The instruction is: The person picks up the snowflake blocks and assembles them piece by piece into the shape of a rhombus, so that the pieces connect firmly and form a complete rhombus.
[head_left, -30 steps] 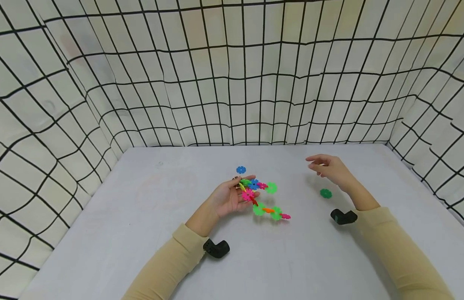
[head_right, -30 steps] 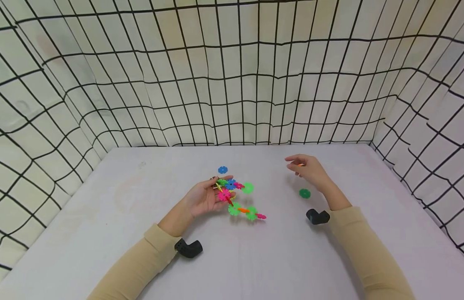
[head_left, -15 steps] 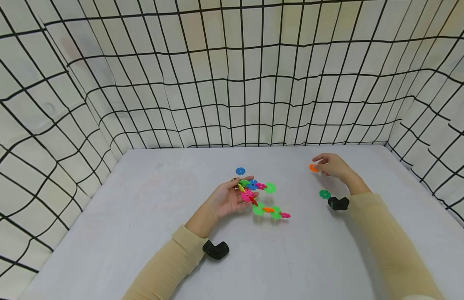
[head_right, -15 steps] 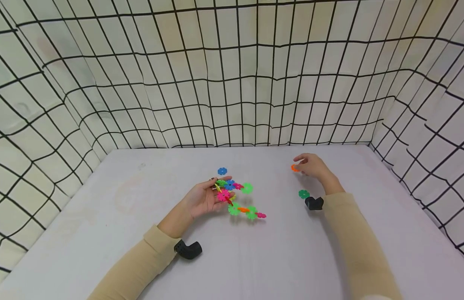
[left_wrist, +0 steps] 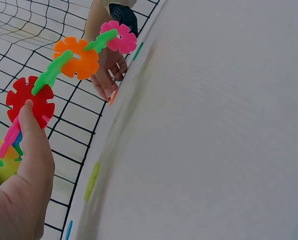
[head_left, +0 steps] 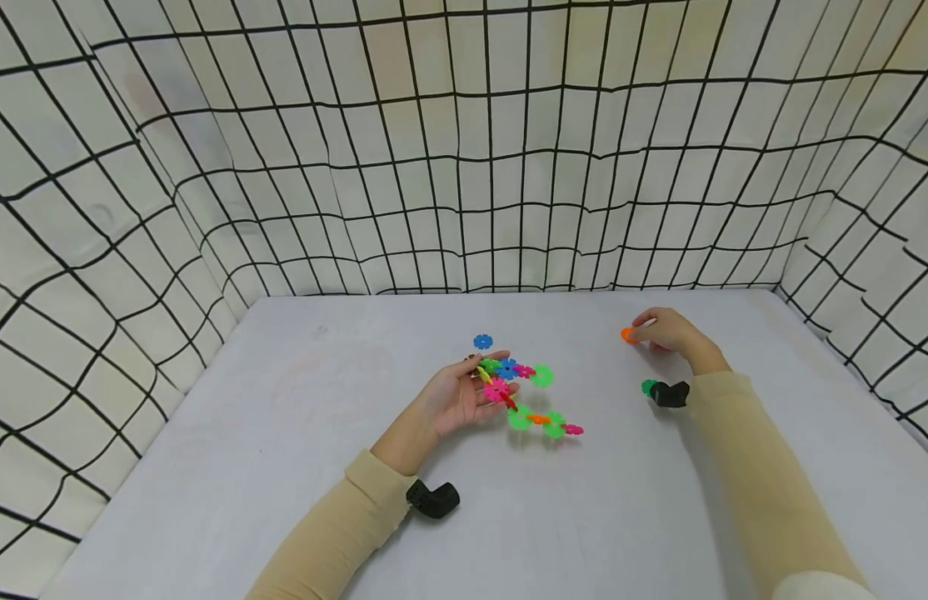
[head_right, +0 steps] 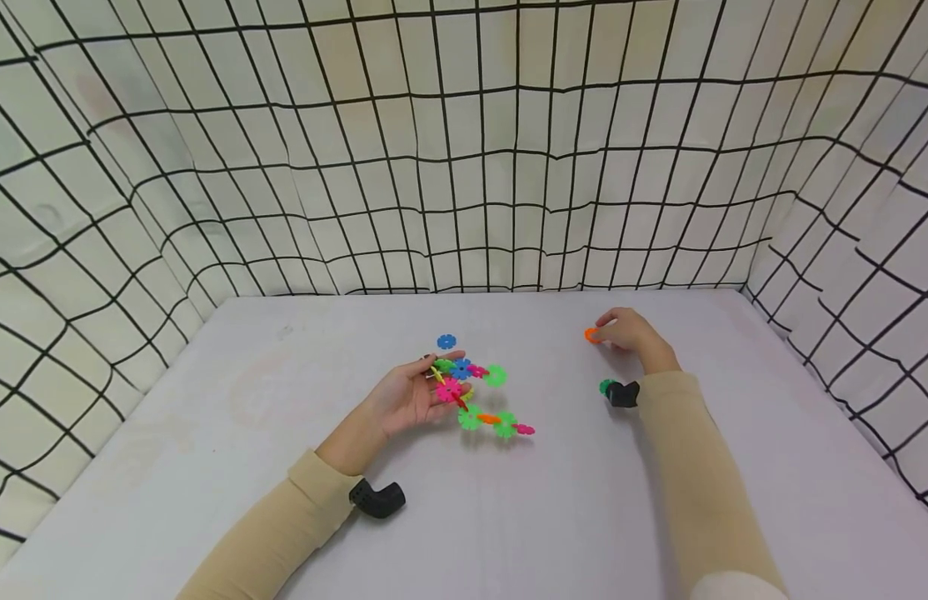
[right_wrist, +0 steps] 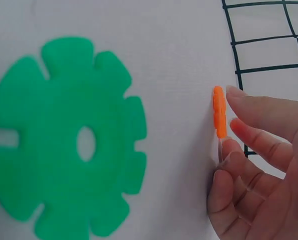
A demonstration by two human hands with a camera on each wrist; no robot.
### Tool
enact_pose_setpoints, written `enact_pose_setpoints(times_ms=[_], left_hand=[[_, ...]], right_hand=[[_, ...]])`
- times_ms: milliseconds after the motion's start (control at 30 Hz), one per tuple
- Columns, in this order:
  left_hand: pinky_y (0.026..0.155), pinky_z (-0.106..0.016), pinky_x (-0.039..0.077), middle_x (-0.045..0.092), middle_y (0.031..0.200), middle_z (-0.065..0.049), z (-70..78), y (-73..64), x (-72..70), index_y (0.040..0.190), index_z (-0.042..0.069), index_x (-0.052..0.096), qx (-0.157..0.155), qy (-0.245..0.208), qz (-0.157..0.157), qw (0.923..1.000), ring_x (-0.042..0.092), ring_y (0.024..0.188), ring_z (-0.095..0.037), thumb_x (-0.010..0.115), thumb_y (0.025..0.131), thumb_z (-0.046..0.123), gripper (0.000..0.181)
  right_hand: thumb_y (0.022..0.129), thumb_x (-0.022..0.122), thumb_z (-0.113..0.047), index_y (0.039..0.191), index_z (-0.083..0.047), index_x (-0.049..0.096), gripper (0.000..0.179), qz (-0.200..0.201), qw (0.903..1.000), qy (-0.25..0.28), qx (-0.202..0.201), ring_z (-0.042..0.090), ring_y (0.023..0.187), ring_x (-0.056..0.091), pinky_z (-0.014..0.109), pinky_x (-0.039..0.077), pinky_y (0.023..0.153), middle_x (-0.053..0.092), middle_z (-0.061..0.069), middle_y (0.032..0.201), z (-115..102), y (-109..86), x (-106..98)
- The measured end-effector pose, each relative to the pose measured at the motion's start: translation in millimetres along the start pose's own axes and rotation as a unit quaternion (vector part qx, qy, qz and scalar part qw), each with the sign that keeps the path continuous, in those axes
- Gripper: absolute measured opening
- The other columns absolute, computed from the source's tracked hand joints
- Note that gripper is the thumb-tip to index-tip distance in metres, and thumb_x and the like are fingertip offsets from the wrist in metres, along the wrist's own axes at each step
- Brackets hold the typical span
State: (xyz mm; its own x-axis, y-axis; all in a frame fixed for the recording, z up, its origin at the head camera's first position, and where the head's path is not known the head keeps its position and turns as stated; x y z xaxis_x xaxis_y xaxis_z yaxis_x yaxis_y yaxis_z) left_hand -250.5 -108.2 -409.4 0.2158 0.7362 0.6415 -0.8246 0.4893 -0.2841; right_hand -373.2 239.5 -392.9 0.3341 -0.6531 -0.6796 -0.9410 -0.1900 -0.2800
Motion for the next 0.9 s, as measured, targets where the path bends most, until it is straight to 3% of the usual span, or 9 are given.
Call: enact_pose_setpoints(times_ms=[133, 233, 500, 767, 900], left_hand=[[0.077, -0.032, 0.06, 0.052, 0.122, -0.016, 0.0, 0.2, 0.4, 0.12, 0.02, 0.067, -0.001, -0.007, -0.002, 1.0, 0.073, 0.095, -0.023, 0.026, 0.115, 0.032, 0.043], [0.078, -0.032, 0.06, 0.05, 0.125, -0.017, 0.3, -0.1, 1.0, 0.123, 0.019, 0.066, 0.0, -0.012, -0.005, 0.9999, 0.073, 0.095, -0.023, 0.027, 0.115, 0.031, 0.042], [0.078, -0.033, 0.061, 0.051, 0.122, -0.017, 0.2, -0.7, 0.2, 0.125, 0.017, 0.065, 0.004, -0.015, -0.008, 0.9999, 0.073, 0.096, -0.024, 0.026, 0.115, 0.031, 0.042], [0.078, -0.032, 0.061, 0.055, 0.119, -0.015, -2.0, 1.2, 0.1, 0.125, 0.017, 0.064, 0.0, -0.016, -0.002, 0.9999, 0.073, 0.097, -0.025, 0.027, 0.115, 0.03, 0.04], [0.078, -0.031, 0.06, 0.057, 0.12, -0.015, -1.0, 0.6, 1.3, 0.131, 0.016, 0.061, -0.003, -0.021, 0.0, 0.9998, 0.073, 0.099, -0.026, 0.028, 0.114, 0.031, 0.04]], right_hand=[[0.097, 0.069, -0.025, 0.127, 0.006, 0.051, 0.046, -0.005, 0.9999, -0.007, 0.005, 0.012, 0.064, 0.046, 0.03, 0.038, 0.069, 0.05, -0.001, 0.071, 1.9, 2.2, -0.7], [0.096, 0.069, -0.022, 0.124, 0.007, 0.051, 0.044, -0.005, 0.9999, -0.01, 0.007, 0.014, 0.065, 0.046, 0.031, 0.038, 0.07, 0.052, 0.0, 0.074, 2.6, 2.7, -1.2], [0.094, 0.07, -0.015, 0.121, 0.008, 0.047, 0.041, 0.013, 0.9998, -0.015, -0.001, 0.016, 0.072, 0.051, 0.031, 0.042, 0.07, 0.058, 0.015, 0.102, 3.8, 3.4, 1.9], [0.095, 0.065, -0.008, 0.12, 0.007, 0.046, 0.035, 0.025, 0.9995, 0.012, -0.015, 0.013, 0.068, 0.051, 0.028, 0.044, 0.066, 0.058, 0.01, 0.092, 4.7, 4.0, 4.9], [0.097, 0.06, -0.006, 0.122, 0.007, 0.048, 0.031, 0.046, 0.9983, 0.013, -0.033, 0.015, 0.071, 0.053, 0.027, 0.046, 0.066, 0.059, 0.012, 0.096, -2.5, -2.2, 3.5]])
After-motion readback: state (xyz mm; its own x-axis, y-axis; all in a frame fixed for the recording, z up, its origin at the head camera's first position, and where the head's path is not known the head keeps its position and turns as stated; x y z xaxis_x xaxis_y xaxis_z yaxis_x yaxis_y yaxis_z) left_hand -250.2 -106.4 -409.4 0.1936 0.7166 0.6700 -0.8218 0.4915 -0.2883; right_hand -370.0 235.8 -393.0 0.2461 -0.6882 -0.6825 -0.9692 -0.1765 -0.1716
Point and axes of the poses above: each hand's wrist, its own y-axis towards the middle knuckle, its own x-axis out of the palm, z = x × y, the point moved 3 cm from there along y, towards the middle knuckle
